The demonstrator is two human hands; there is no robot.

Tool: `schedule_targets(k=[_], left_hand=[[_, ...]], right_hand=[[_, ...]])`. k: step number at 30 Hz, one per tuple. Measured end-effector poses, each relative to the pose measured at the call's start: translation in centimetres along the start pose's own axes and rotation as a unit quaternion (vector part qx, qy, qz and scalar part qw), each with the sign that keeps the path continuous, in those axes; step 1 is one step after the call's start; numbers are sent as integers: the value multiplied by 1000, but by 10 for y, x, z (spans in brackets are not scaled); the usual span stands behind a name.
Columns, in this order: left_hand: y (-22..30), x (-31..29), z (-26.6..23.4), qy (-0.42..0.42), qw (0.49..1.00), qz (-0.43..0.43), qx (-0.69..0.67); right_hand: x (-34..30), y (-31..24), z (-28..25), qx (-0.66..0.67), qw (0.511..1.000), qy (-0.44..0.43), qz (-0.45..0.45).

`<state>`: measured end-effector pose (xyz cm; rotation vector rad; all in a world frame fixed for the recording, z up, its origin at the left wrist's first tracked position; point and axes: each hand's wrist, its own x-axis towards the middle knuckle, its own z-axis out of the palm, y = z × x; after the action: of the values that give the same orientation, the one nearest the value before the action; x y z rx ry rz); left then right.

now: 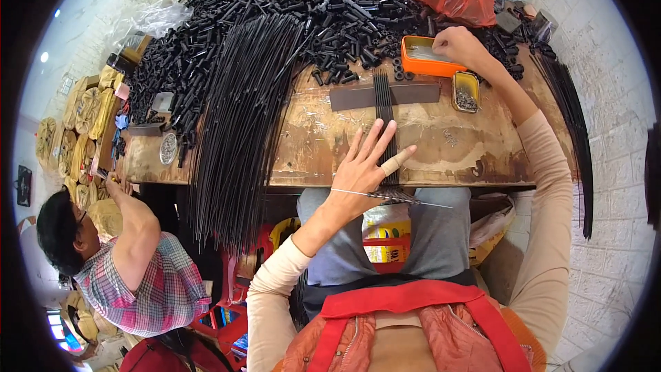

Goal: Bundling black rods into plastic clips and trimming them with pliers.

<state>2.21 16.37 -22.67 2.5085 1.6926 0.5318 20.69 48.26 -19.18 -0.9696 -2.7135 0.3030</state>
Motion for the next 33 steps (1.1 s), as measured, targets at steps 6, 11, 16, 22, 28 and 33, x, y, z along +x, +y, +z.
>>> schedule_targets(k=[6, 11, 16, 22, 28, 33], left_hand=[[-6, 3, 11, 21, 999, 1, -44], [-7, 3, 11, 26, 999, 1, -43], [-7, 3, 12, 11, 1000, 1, -26], [-7, 3, 10, 15, 999, 3, -29], [-7, 3, 11, 18, 999, 1, -39], [-7, 2, 10, 13, 999, -2, -40]], right_hand=[[-37, -67, 20, 44, 969, 169, -176], [-44, -78, 55, -2, 981, 106, -160], [-42, -78, 59, 13, 979, 111, -169], [-39, -82, 56, 4, 981, 102, -168], [-36, -80, 55, 3, 980, 96, -177], [-36, -83, 56, 12, 981, 91, -169]])
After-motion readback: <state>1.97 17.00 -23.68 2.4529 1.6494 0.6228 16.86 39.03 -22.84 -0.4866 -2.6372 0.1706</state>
